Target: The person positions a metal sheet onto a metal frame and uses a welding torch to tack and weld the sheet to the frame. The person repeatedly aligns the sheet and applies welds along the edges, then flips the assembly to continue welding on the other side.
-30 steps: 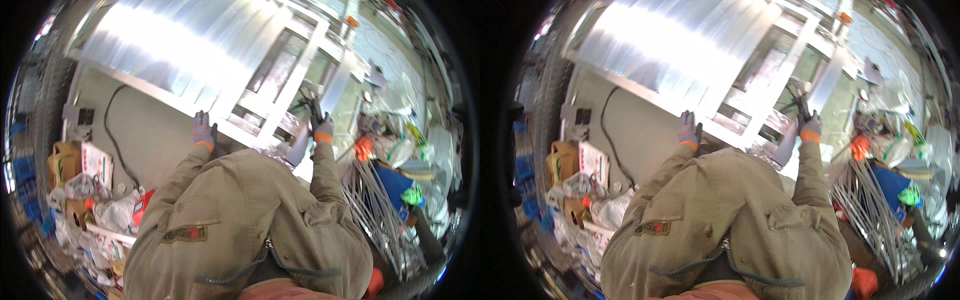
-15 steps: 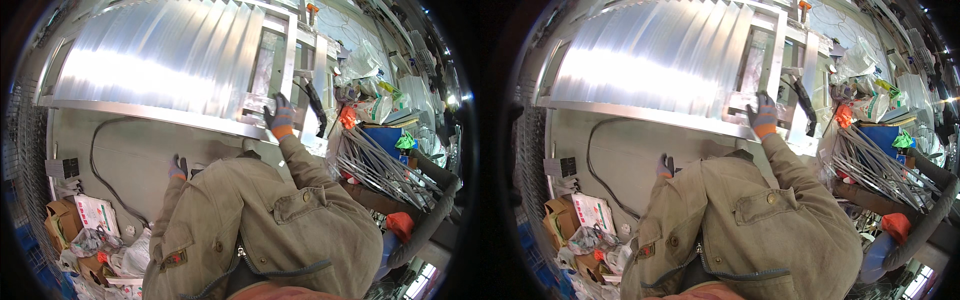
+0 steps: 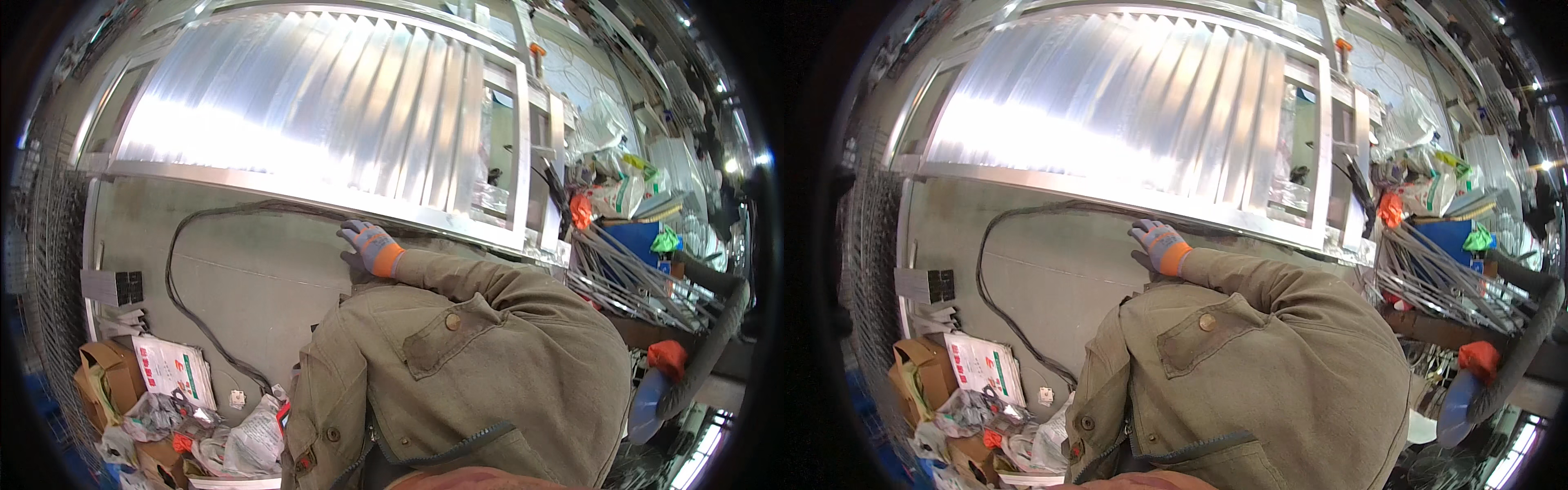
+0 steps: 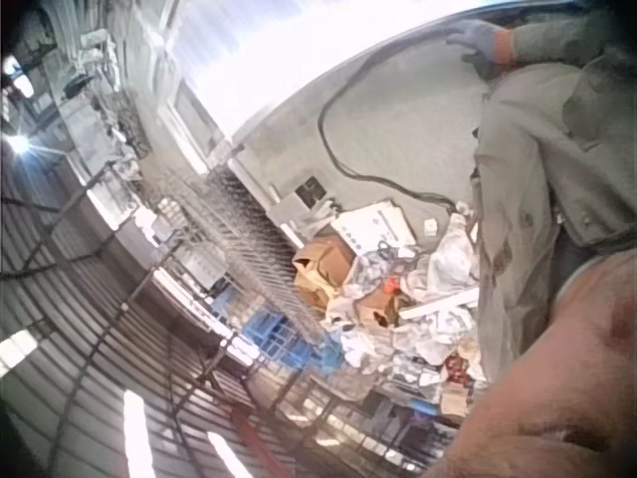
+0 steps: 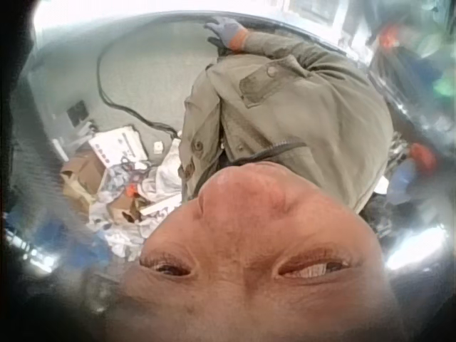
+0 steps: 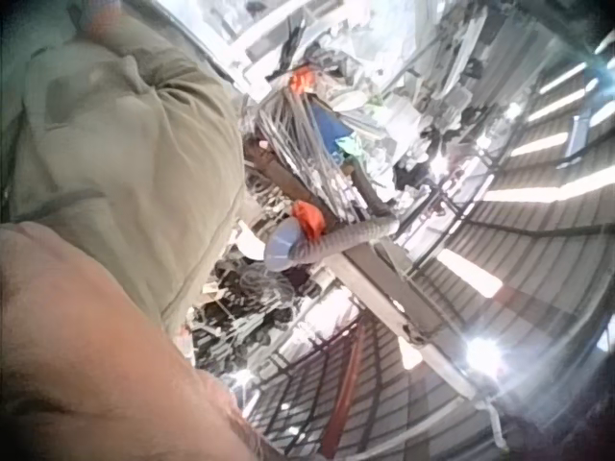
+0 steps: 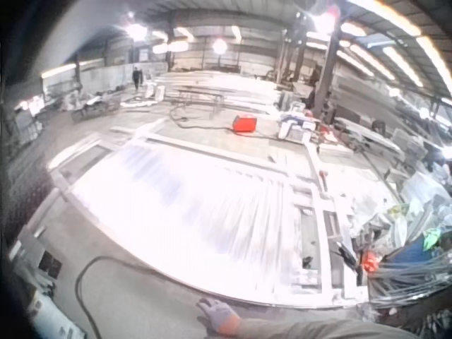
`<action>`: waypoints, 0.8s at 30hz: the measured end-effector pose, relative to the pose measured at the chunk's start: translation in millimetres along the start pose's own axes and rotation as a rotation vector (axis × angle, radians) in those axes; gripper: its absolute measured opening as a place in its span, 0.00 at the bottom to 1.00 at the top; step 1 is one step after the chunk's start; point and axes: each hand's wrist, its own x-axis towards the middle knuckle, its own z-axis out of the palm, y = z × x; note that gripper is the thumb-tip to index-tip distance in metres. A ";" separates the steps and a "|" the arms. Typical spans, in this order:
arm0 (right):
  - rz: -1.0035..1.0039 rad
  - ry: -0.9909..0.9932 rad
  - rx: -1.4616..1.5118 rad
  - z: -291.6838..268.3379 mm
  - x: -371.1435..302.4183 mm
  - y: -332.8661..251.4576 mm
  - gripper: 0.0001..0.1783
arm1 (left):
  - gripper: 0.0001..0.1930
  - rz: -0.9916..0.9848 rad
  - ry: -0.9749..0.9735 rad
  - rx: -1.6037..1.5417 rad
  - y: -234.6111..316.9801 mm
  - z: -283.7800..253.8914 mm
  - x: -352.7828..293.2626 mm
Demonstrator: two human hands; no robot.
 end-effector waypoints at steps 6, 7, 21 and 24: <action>-0.227 -0.229 0.060 56.8 118.3 -74.6 0.27 | 0.28 -0.059 0.118 -0.239 -10.0 -54.4 15.2; -0.274 -0.263 0.063 68.4 142.1 -88.5 0.27 | 0.28 -0.065 0.143 -0.272 -5.4 -65.2 22.0; -0.380 -0.491 0.107 113.2 496.9 -230.4 0.27 | 0.33 0.008 0.364 -0.394 198.3 -244.9 180.1; -0.376 -0.480 0.191 111.7 538.7 -239.9 0.25 | 0.35 0.043 0.333 -0.294 271.3 -313.2 235.9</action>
